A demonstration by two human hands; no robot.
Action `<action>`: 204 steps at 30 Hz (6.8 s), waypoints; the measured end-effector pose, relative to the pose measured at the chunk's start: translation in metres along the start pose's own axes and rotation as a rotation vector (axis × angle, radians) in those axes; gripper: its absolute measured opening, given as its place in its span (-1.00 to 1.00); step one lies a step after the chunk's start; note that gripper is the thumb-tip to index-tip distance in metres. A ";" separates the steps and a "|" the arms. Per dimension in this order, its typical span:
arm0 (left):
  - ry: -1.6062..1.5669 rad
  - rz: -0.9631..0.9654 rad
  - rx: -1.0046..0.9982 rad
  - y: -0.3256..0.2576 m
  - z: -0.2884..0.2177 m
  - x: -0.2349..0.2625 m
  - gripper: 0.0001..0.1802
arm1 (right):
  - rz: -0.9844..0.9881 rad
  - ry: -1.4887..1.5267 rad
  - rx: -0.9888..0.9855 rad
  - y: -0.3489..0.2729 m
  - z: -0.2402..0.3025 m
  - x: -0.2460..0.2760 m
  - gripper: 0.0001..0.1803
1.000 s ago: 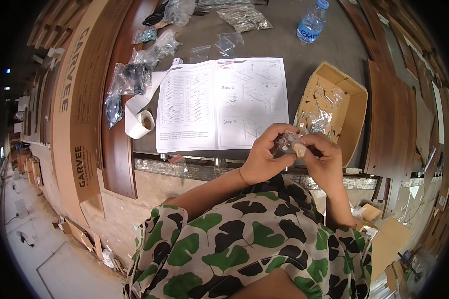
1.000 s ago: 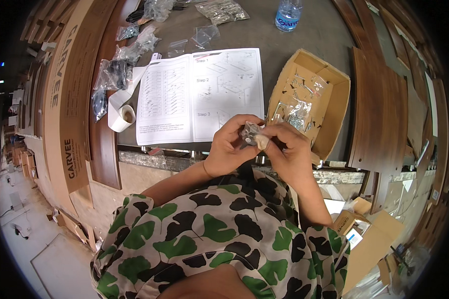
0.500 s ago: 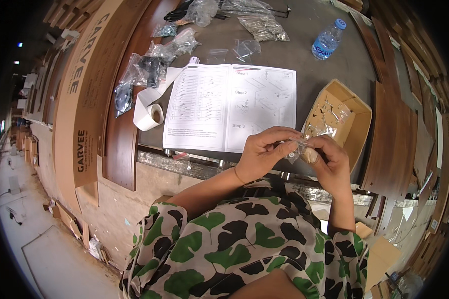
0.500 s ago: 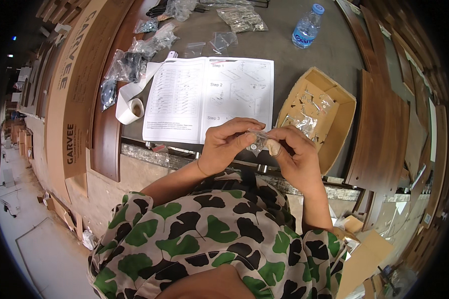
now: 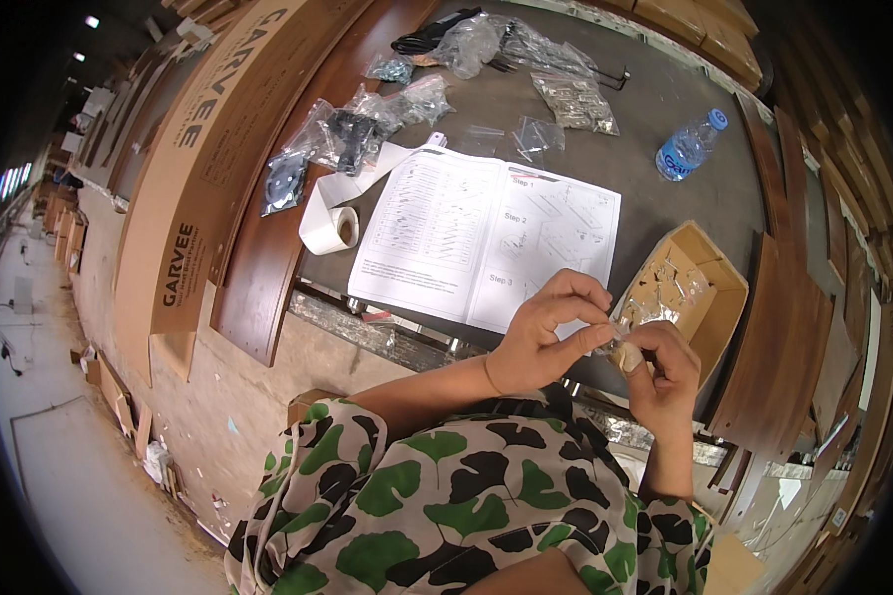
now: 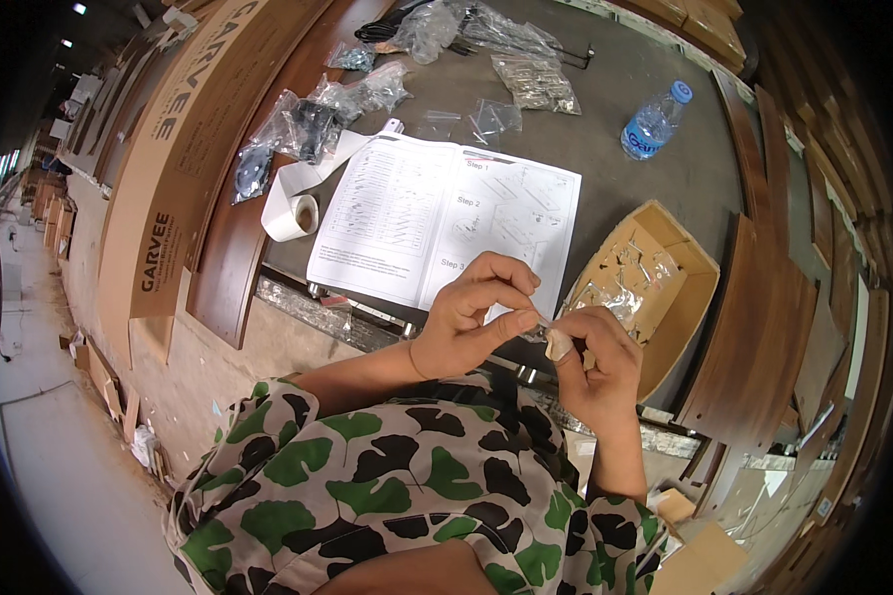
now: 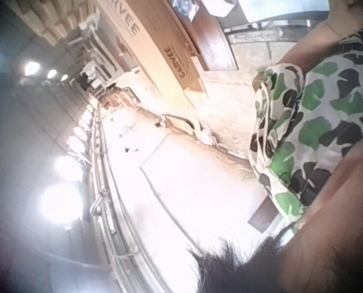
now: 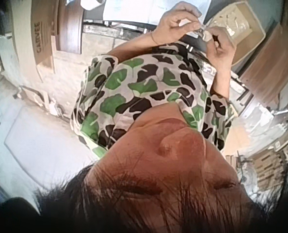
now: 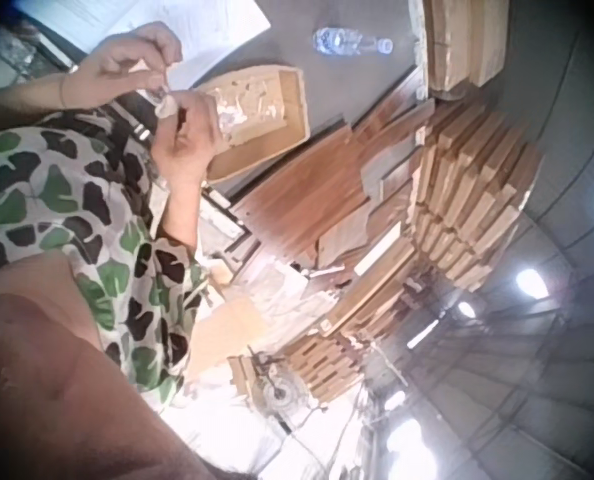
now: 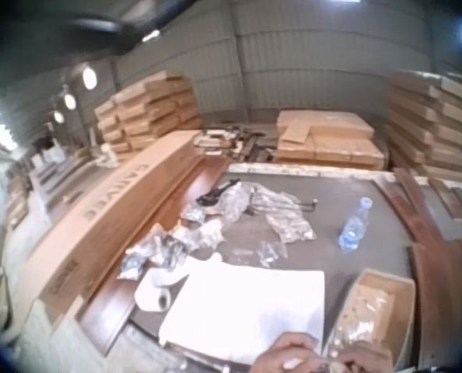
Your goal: The person reads an instruction manual and sorts small furniture hardware components from a box into plastic bags by hand.
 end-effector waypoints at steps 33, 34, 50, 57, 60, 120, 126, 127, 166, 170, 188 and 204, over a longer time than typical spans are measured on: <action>-0.396 -0.113 0.265 -0.020 0.027 0.015 -0.88 | 0.119 0.221 -0.165 -0.006 -0.013 -0.023 -0.87; -0.396 -0.128 0.247 -0.020 0.022 0.018 -0.90 | 0.135 0.228 -0.184 -0.004 -0.011 -0.025 -0.88; -0.377 -0.122 0.279 -0.050 -0.003 0.020 -0.86 | 0.066 0.222 -0.183 -0.027 0.010 -0.037 -0.91; -0.347 -0.157 0.255 -0.082 -0.010 0.047 -0.83 | 0.094 0.161 -0.202 -0.038 0.038 -0.070 -0.91; -0.260 -0.119 0.249 -0.081 -0.022 0.061 -0.81 | 0.116 0.278 -0.251 -0.035 0.037 -0.088 -0.91; -0.394 -0.112 0.278 -0.048 -0.027 0.109 -0.88 | -0.095 0.348 -0.370 0.004 0.058 -0.133 -0.97; -0.561 -0.102 0.469 -0.061 -0.006 0.112 -0.79 | -0.085 0.396 -0.479 -0.004 0.043 -0.127 -0.89; -0.596 -0.125 0.506 -0.064 -0.003 0.113 -0.78 | -0.079 0.394 -0.438 -0.002 0.042 -0.124 -0.88; -0.199 0.033 0.284 -0.062 -0.033 0.105 -0.64 | 0.223 0.300 -0.386 -0.003 0.046 -0.125 -0.83; -0.146 0.024 0.294 -0.062 -0.028 0.107 -0.64 | 0.213 0.389 -0.391 -0.005 0.055 -0.124 -0.81; -0.264 0.196 0.592 -0.078 0.002 0.108 -0.60 | 0.194 -0.152 -0.141 -0.005 0.068 -0.127 -0.89; -0.373 -0.086 0.536 -0.058 0.007 0.154 -0.82 | -0.130 0.058 -0.372 -0.030 0.010 -0.108 -0.85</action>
Point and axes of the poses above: each hand's wrist, its own y-axis towards the middle knuckle, its own x-axis out of the back of the hand, z = x × y, the point moved 7 cm from there along y, towards the middle knuckle, and after that the axes turned 15 degrees about -y, right-handed, at the moved point
